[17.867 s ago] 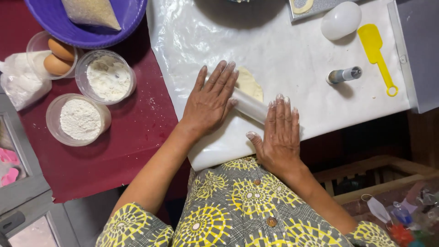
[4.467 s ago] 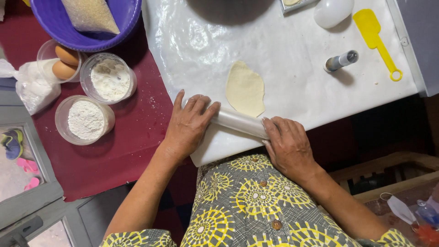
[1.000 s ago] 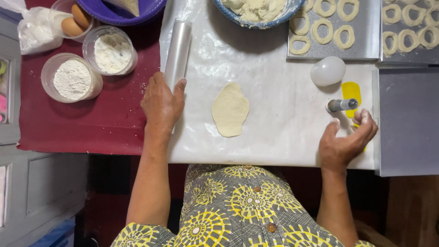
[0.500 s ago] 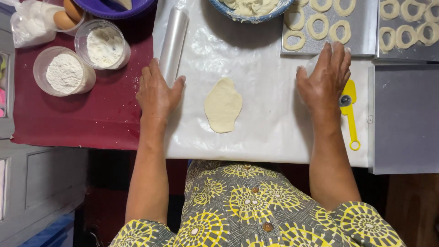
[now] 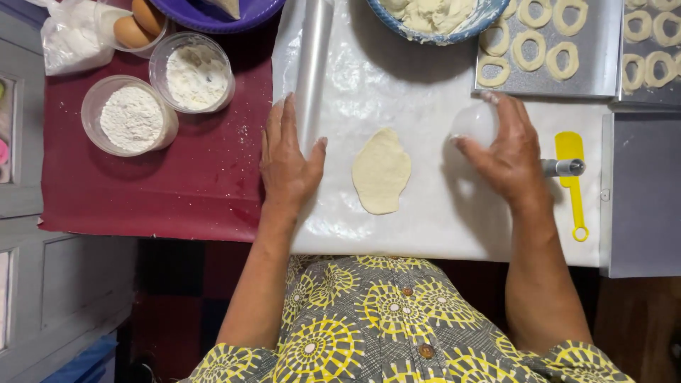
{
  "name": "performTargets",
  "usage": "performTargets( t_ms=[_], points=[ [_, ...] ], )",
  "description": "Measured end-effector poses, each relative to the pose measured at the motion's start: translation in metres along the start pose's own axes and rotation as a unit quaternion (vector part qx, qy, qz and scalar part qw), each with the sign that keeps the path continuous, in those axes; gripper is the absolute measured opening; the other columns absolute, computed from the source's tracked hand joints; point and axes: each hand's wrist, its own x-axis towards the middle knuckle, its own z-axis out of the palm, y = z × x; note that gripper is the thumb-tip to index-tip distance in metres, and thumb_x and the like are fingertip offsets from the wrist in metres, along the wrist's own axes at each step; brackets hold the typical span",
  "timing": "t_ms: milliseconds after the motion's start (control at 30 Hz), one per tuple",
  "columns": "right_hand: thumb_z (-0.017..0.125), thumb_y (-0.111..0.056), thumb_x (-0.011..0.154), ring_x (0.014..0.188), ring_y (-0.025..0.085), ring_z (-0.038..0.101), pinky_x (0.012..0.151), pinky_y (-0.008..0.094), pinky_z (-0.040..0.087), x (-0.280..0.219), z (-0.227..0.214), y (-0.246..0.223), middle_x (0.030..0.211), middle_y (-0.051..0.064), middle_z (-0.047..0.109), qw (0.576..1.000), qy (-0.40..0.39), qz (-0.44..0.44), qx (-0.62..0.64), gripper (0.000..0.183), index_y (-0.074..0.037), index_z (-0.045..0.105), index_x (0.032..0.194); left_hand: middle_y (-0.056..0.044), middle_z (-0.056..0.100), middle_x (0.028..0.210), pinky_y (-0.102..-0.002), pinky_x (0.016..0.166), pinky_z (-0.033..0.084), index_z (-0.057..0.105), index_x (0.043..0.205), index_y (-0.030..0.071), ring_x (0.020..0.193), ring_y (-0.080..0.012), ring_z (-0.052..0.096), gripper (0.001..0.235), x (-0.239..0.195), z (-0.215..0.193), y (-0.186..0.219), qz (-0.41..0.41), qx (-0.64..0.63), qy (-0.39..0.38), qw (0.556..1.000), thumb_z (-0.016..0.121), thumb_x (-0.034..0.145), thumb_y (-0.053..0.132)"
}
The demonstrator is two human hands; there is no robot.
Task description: The baker prepares dough for donuts by flattening it, cutting it into circles with a round cutter, and removing the centers with a smaller tool.
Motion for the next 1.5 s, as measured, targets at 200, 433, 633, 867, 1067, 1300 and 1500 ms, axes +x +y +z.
performTargets(
  t_ms=[200, 433, 633, 867, 1067, 1300, 1500],
  points=[
    [0.086, -0.018, 0.079, 0.129, 0.039, 0.058, 0.108, 0.045, 0.05, -0.015, 0.022, -0.09, 0.139, 0.021, 0.056, 0.99, -0.091, -0.086, 0.071, 0.069, 0.0, 0.055, 0.139, -0.021, 0.035, 0.164, -0.049, 0.121, 0.034, 0.034, 0.16, 0.016, 0.145, -0.0402, 0.043, 0.082, -0.032, 0.002, -0.003, 0.045, -0.052, -0.036, 0.997, 0.078, 0.091, 0.025],
    [0.086, -0.021, 0.079, 0.131, 0.038, 0.053, 0.108, 0.045, 0.048, -0.015, 0.047, -0.11, 0.141, 0.02, 0.052, 0.986, -0.127, -0.105, 0.018, 0.073, -0.002, 0.053, 0.141, -0.022, 0.032, 0.164, -0.053, 0.127, 0.026, 0.034, 0.16, 0.015, 0.15, -0.0379, 0.038, 0.08, -0.032, 0.001, -0.011, 0.066, -0.086, -0.041, 0.993, 0.076, 0.092, 0.021],
    [0.086, -0.023, 0.078, 0.131, 0.038, 0.052, 0.107, 0.045, 0.049, -0.017, 0.059, -0.116, 0.142, 0.019, 0.051, 0.986, -0.146, -0.076, -0.033, 0.076, -0.004, 0.052, 0.142, -0.021, 0.032, 0.164, -0.053, 0.127, 0.025, 0.034, 0.161, 0.017, 0.15, -0.0367, 0.038, 0.082, -0.032, 0.002, -0.013, 0.067, -0.081, -0.048, 0.993, 0.076, 0.091, 0.019],
    [0.086, -0.024, 0.081, 0.128, 0.039, 0.055, 0.103, 0.046, 0.052, -0.013, 0.041, -0.11, 0.141, 0.023, 0.053, 0.992, -0.096, -0.088, -0.002, 0.074, 0.0, 0.053, 0.142, -0.021, 0.032, 0.164, -0.053, 0.127, 0.026, 0.032, 0.161, 0.018, 0.151, -0.0371, 0.038, 0.082, -0.032, 0.001, -0.015, 0.072, -0.085, -0.046, 0.993, 0.076, 0.092, 0.02],
    [0.073, -0.014, 0.097, 0.115, 0.028, 0.07, 0.092, 0.037, 0.062, -0.008, 0.015, -0.088, 0.132, 0.016, 0.067, 0.996, -0.073, 0.028, 0.036, 0.042, -0.007, 0.063, 0.138, -0.021, 0.032, 0.165, -0.053, 0.127, 0.026, 0.032, 0.161, 0.018, 0.151, -0.0362, 0.039, 0.081, -0.033, 0.003, -0.016, 0.082, -0.09, -0.044, 0.992, 0.076, 0.092, 0.021],
    [0.082, -0.023, 0.079, 0.122, 0.038, 0.058, 0.099, 0.045, 0.05, -0.003, 0.019, -0.127, 0.136, 0.019, 0.058, 0.972, -0.19, -0.112, -0.081, 0.066, -0.005, 0.058, 0.138, -0.022, 0.032, 0.164, -0.053, 0.128, 0.025, 0.031, 0.162, 0.017, 0.152, -0.0363, 0.036, 0.082, -0.033, 0.004, -0.018, 0.085, -0.088, -0.044, 0.991, 0.075, 0.092, 0.02],
    [0.083, -0.021, 0.075, 0.12, 0.039, 0.059, 0.095, 0.045, 0.052, 0.005, 0.024, -0.135, 0.138, 0.02, 0.055, 0.953, -0.261, -0.087, -0.123, 0.077, -0.009, 0.053, 0.144, -0.022, 0.03, 0.165, -0.054, 0.128, 0.025, 0.03, 0.162, 0.018, 0.153, -0.0363, 0.036, 0.082, -0.034, 0.002, -0.019, 0.091, -0.089, -0.047, 0.991, 0.074, 0.094, 0.021]
  ],
)
